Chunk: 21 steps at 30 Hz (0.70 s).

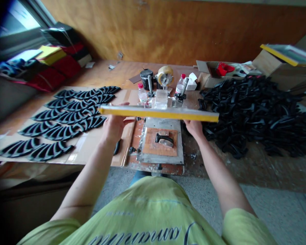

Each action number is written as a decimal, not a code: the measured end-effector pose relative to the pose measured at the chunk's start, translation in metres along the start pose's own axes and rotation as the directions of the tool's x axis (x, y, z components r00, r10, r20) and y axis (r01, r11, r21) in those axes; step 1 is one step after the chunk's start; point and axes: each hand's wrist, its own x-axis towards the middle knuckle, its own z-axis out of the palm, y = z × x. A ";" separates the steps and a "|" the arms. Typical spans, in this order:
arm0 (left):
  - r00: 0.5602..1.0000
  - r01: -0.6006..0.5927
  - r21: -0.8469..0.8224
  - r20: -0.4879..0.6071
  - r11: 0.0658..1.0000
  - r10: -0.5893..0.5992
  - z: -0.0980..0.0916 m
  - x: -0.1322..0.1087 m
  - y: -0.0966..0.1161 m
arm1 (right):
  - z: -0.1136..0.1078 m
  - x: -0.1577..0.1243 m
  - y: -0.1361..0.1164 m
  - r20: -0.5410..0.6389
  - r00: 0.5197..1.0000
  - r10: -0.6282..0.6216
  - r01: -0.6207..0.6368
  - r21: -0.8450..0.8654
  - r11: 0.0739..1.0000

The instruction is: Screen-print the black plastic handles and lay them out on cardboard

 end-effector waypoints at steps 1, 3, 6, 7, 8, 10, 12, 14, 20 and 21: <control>1.000 -0.029 -0.001 0.010 1.000 0.029 0.007 0.011 0.008 | 0.013 -0.014 -0.005 0.057 0.998 -0.024 0.024 -0.007 1.000; 0.998 -0.057 0.010 0.023 0.998 0.057 0.017 0.027 0.017 | 0.038 -0.039 -0.023 0.176 0.979 -0.099 0.108 -0.045 0.993; 0.997 -0.071 -0.005 -0.031 0.997 0.071 0.023 0.021 0.002 | 0.061 -0.062 -0.051 0.294 0.945 -0.144 0.193 -0.143 0.971; 0.998 -0.035 -0.018 -0.046 0.999 0.035 0.025 0.009 -0.011 | 0.063 -0.065 -0.058 0.311 0.944 -0.114 0.173 -0.167 0.971; 0.998 0.038 -0.033 -0.039 0.999 -0.039 0.026 -0.006 -0.027 | 0.064 -0.067 -0.064 0.318 0.945 -0.070 0.133 -0.182 0.974; 0.937 0.339 -0.025 0.099 0.941 -0.335 0.029 -0.045 -0.064 | 0.064 -0.074 -0.077 0.304 0.953 0.012 0.045 -0.181 0.982; 0.743 0.638 0.012 0.252 0.770 -0.620 0.035 -0.084 -0.097 | 0.064 -0.088 -0.095 0.259 0.966 0.010 0.029 -0.146 0.989; 0.674 0.731 -0.091 0.256 0.676 -0.693 0.038 -0.112 -0.119 | 0.065 -0.107 -0.115 0.232 0.962 -0.144 0.164 -0.073 0.984; 0.722 0.661 -0.169 -0.119 0.731 -0.681 -0.027 -0.109 -0.128 | 0.043 -0.099 -0.074 0.195 0.881 -0.431 0.439 0.003 0.899; 0.745 0.633 -0.079 -0.207 0.770 -0.634 -0.051 -0.104 -0.128 | 0.033 -0.086 -0.047 0.162 0.930 -0.331 0.345 -0.067 0.936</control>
